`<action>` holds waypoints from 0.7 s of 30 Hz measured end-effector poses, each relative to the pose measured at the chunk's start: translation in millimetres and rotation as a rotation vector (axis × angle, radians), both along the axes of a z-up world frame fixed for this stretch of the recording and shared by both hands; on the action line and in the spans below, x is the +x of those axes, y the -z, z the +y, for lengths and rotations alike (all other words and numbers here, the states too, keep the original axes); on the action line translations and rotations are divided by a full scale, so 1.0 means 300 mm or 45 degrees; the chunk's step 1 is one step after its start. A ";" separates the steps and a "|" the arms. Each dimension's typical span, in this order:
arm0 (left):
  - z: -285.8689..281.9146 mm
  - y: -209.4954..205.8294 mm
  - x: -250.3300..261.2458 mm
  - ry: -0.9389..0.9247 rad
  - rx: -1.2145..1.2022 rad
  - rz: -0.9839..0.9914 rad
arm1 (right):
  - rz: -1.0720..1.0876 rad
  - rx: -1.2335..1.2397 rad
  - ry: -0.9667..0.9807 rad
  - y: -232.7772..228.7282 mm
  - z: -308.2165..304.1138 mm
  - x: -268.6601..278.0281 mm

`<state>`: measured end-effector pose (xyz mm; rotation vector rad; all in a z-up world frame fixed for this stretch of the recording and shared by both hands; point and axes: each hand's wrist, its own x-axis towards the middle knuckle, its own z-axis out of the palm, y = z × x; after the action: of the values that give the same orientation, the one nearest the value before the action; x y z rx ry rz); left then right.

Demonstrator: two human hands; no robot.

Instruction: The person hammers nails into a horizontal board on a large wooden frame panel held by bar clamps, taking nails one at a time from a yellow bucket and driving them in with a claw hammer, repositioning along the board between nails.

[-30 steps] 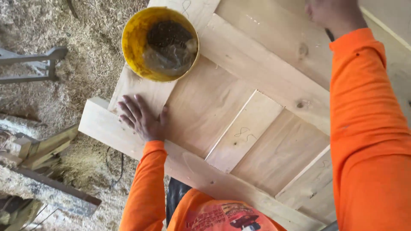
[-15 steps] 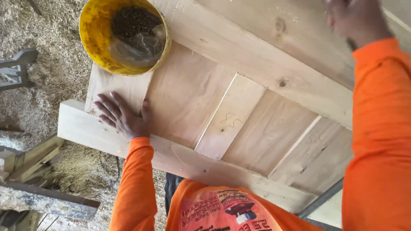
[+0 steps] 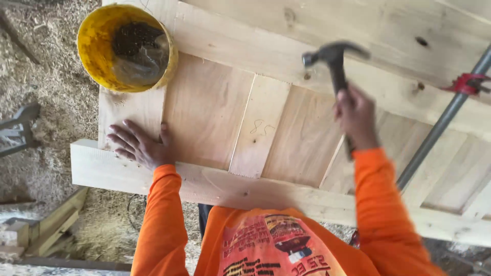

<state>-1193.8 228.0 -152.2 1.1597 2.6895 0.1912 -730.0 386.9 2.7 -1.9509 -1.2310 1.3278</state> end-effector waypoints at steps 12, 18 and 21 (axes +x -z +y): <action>-0.006 0.055 -0.025 0.006 -0.168 -0.085 | 0.389 -0.011 0.873 0.314 -0.524 -0.262; -0.017 0.084 -0.047 0.071 -0.129 -0.111 | 0.223 0.043 0.849 0.216 -0.494 -0.317; 0.015 0.020 -0.046 0.086 -0.192 -0.180 | 0.280 0.079 0.743 0.299 -0.543 -0.305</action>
<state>-1207.7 232.4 -158.0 1.1446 2.4906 0.0558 -821.6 224.1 -87.0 -1.8579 -0.5278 1.1353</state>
